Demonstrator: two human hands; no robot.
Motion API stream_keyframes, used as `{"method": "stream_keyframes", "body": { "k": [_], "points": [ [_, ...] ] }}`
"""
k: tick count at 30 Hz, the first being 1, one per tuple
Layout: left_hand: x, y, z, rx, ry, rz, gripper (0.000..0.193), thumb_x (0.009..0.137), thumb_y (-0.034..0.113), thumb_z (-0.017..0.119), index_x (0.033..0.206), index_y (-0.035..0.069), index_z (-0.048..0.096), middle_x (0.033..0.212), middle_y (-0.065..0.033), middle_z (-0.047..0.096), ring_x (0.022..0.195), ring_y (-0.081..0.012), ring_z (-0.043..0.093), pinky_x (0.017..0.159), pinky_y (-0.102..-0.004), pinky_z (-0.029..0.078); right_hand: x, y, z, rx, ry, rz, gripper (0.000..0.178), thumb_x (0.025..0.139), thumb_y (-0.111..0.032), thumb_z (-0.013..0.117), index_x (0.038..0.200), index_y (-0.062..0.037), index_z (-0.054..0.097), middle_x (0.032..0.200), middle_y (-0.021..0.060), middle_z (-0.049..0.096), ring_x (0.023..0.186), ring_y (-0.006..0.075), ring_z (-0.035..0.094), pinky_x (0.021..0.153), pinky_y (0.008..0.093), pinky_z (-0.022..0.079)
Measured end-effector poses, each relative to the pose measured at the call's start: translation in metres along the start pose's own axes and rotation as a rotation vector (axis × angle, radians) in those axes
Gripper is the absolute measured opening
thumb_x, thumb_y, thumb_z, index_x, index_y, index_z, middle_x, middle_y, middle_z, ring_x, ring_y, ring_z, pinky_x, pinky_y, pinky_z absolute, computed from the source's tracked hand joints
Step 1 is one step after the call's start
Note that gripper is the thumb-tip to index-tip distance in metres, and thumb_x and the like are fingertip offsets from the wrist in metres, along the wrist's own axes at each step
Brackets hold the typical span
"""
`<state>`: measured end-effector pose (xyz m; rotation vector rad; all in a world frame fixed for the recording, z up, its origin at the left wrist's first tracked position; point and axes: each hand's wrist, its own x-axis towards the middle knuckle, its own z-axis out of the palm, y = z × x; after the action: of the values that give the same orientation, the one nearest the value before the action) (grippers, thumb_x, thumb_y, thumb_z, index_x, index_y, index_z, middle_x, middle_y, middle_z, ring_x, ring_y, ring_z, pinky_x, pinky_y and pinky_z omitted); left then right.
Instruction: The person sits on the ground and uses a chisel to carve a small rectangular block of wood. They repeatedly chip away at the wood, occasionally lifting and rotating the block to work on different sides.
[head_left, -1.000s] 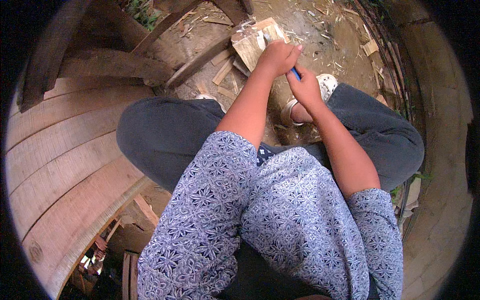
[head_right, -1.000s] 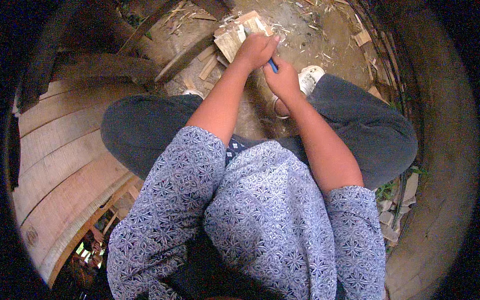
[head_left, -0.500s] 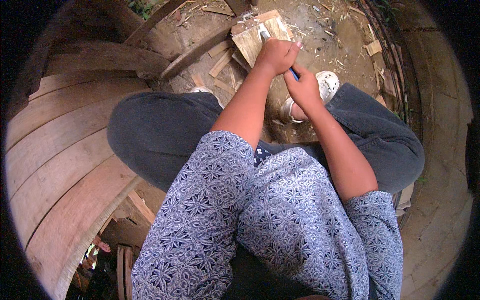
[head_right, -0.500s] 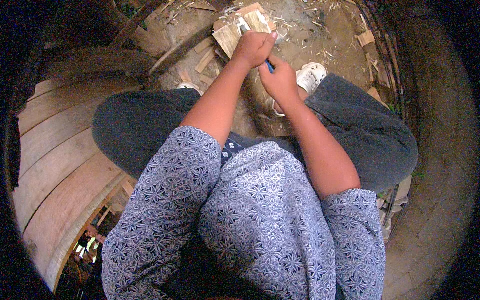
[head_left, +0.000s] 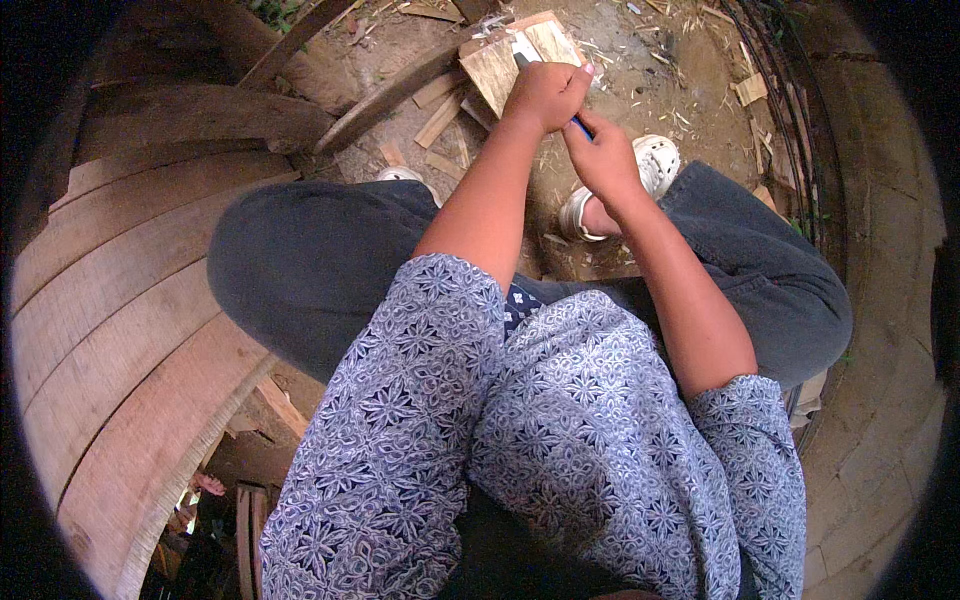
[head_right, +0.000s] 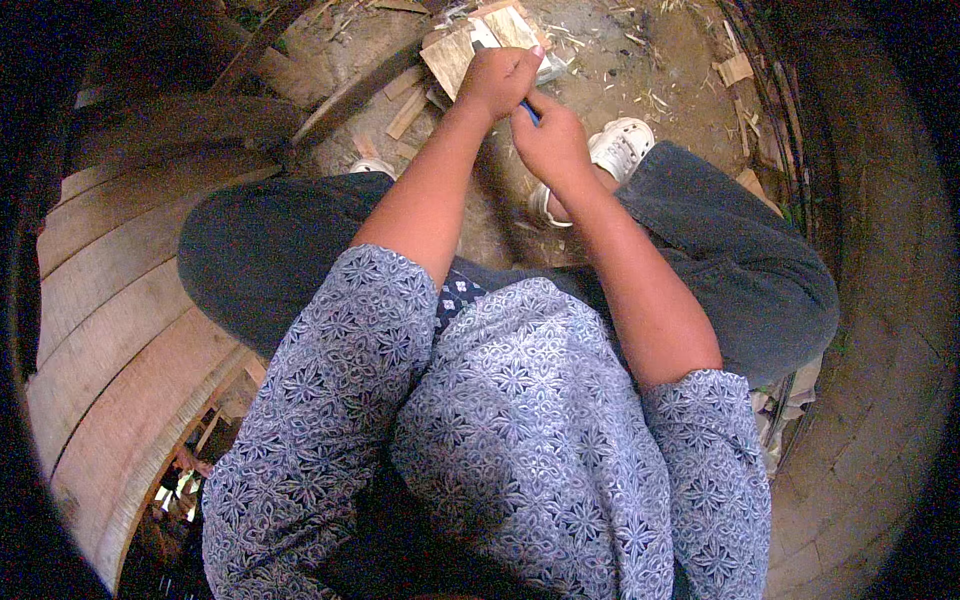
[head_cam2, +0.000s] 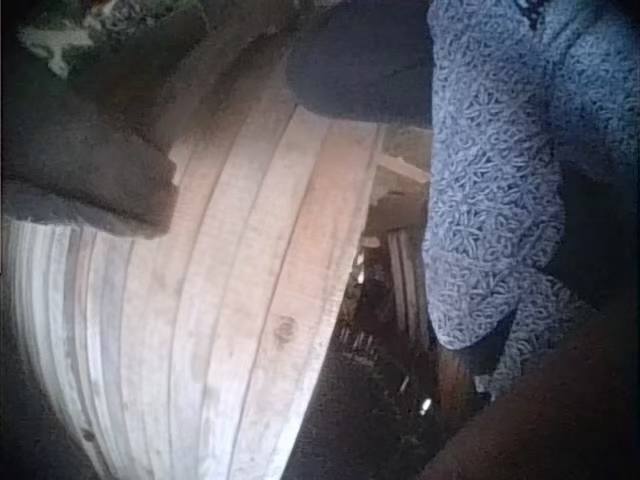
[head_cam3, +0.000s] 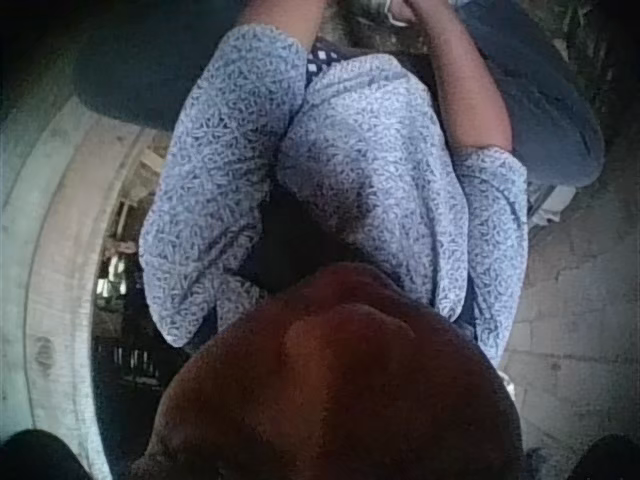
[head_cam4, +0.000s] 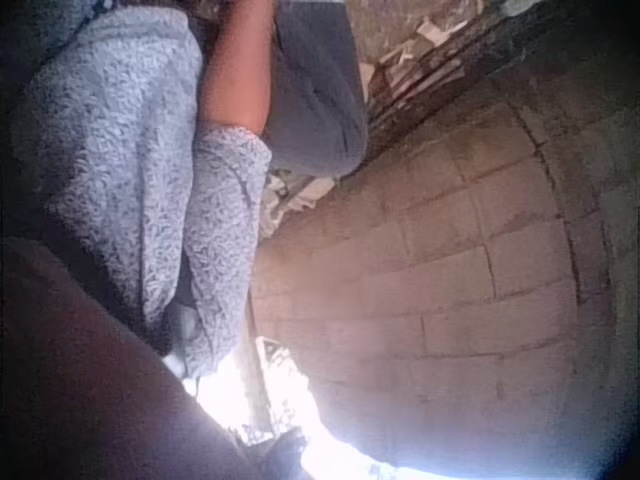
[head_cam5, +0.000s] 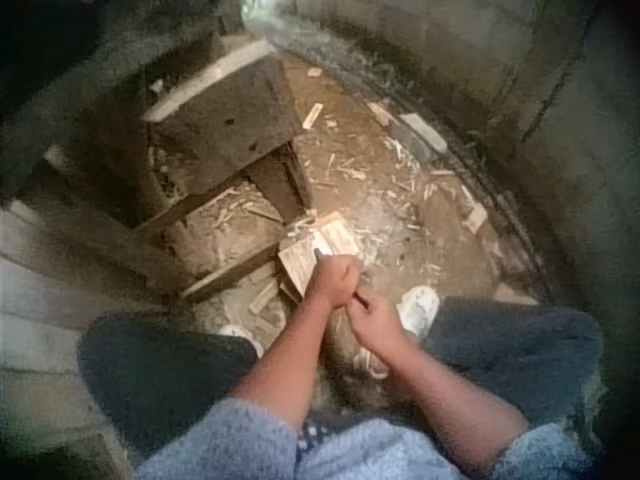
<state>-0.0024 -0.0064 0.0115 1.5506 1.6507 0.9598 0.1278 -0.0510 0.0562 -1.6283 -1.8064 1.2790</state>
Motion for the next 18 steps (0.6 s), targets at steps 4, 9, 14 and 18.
{"method": "stream_keyframes", "body": {
  "k": [4, 9, 14, 18],
  "points": [
    [0.001, 0.000, -0.001, -0.039, 0.013, 0.018, 0.054, 0.096, 0.045, 0.050, 0.069, -0.001, 0.062, 0.060, -0.0210, 0.058, 0.057, -0.0375, 0.058, 0.059, -0.0474, 0.046, 0.002, 0.001, 0.001, -0.007, 0.009, -0.018, 0.034, 0.094, -0.024, 0.058, 0.115, 0.0010, 0.067, 0.081, 0.0115, 0.069, 0.073, 0.0130, 0.061, 0.069, 0.0306, 0.049],
    [0.004, 0.002, 0.001, -0.059, 0.024, 0.023, 0.054, 0.096, 0.044, 0.050, 0.067, -0.001, 0.062, 0.058, -0.0207, 0.057, 0.055, -0.0356, 0.057, 0.058, -0.0457, 0.046, 0.004, 0.002, 0.000, 0.012, 0.018, -0.009, 0.034, 0.094, -0.024, 0.058, 0.116, 0.0009, 0.067, 0.082, 0.0112, 0.069, 0.073, 0.0122, 0.060, 0.069, 0.0302, 0.049],
    [0.006, 0.001, 0.003, -0.054, 0.012, -0.051, 0.051, 0.093, 0.046, 0.051, 0.074, 0.000, 0.067, 0.070, -0.0249, 0.062, 0.068, -0.0441, 0.062, 0.065, -0.0491, 0.050, 0.007, -0.009, -0.010, 0.050, -0.046, 0.082, 0.034, 0.093, -0.025, 0.057, 0.115, -0.0012, 0.067, 0.088, 0.0138, 0.068, 0.080, 0.0202, 0.062, 0.074, 0.0337, 0.049],
    [0.011, -0.005, 0.005, -0.057, 0.041, -0.027, 0.052, 0.095, 0.044, 0.051, 0.069, 0.001, 0.064, 0.061, -0.0205, 0.059, 0.058, -0.0370, 0.059, 0.060, -0.0464, 0.047, 0.014, -0.001, -0.006, 0.062, -0.049, 0.027, 0.036, 0.089, -0.027, 0.056, 0.115, -0.0046, 0.067, 0.098, 0.0255, 0.068, 0.091, 0.0393, 0.068, 0.082, 0.0427, 0.051]
  ]
}}
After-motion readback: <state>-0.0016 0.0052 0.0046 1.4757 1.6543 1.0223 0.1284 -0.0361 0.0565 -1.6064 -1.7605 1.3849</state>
